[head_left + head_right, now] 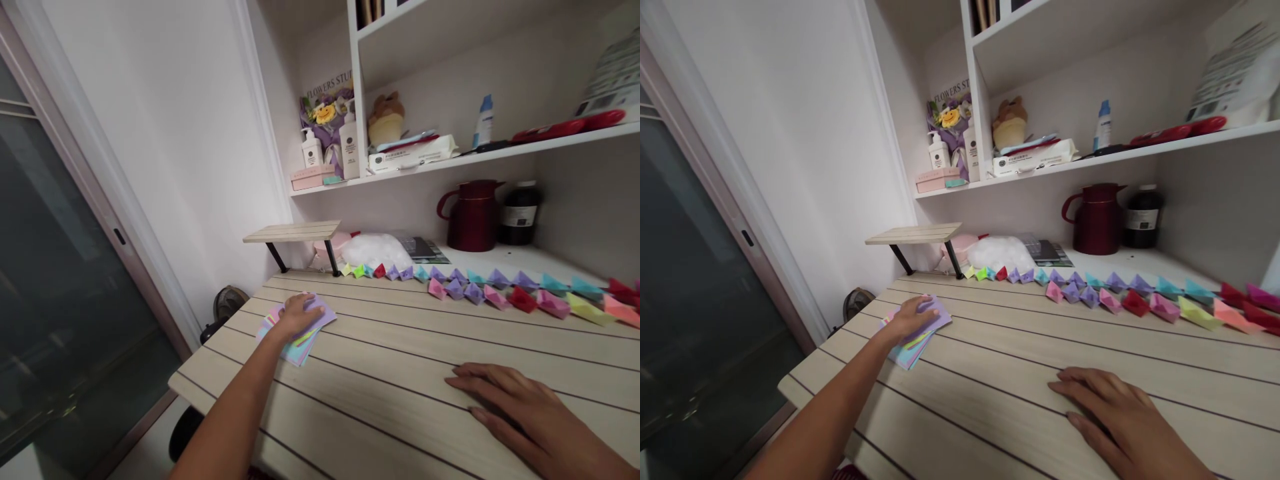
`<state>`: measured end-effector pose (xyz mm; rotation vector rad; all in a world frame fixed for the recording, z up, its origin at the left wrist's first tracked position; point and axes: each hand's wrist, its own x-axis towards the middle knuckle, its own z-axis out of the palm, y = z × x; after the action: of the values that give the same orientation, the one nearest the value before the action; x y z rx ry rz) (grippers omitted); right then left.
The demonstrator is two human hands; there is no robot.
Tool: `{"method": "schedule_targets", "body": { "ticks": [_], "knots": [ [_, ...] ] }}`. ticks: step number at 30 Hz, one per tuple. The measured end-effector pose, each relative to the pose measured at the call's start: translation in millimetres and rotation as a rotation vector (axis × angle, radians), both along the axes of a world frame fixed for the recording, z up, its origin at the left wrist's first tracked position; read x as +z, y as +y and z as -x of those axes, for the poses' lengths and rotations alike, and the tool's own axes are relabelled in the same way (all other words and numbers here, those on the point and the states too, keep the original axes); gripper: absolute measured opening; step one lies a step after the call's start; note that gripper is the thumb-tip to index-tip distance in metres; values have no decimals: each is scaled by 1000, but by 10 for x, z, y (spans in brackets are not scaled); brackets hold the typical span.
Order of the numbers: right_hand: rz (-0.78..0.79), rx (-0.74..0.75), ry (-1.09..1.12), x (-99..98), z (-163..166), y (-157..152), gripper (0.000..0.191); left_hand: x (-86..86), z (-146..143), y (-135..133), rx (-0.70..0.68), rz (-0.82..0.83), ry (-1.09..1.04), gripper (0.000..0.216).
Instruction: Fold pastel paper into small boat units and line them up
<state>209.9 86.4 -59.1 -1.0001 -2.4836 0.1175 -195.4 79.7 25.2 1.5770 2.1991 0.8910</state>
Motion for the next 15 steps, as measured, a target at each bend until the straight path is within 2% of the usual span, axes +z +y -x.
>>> {"method": "schedule_targets", "body": {
  "ticks": [6, 15],
  "knots": [
    [34, 8, 11, 16, 6, 1, 38, -124, -135, 38, -55, 132, 192, 69],
    [53, 12, 19, 13, -4, 20, 39, -187, -102, 24, -159, 116, 292, 70]
  ]
}}
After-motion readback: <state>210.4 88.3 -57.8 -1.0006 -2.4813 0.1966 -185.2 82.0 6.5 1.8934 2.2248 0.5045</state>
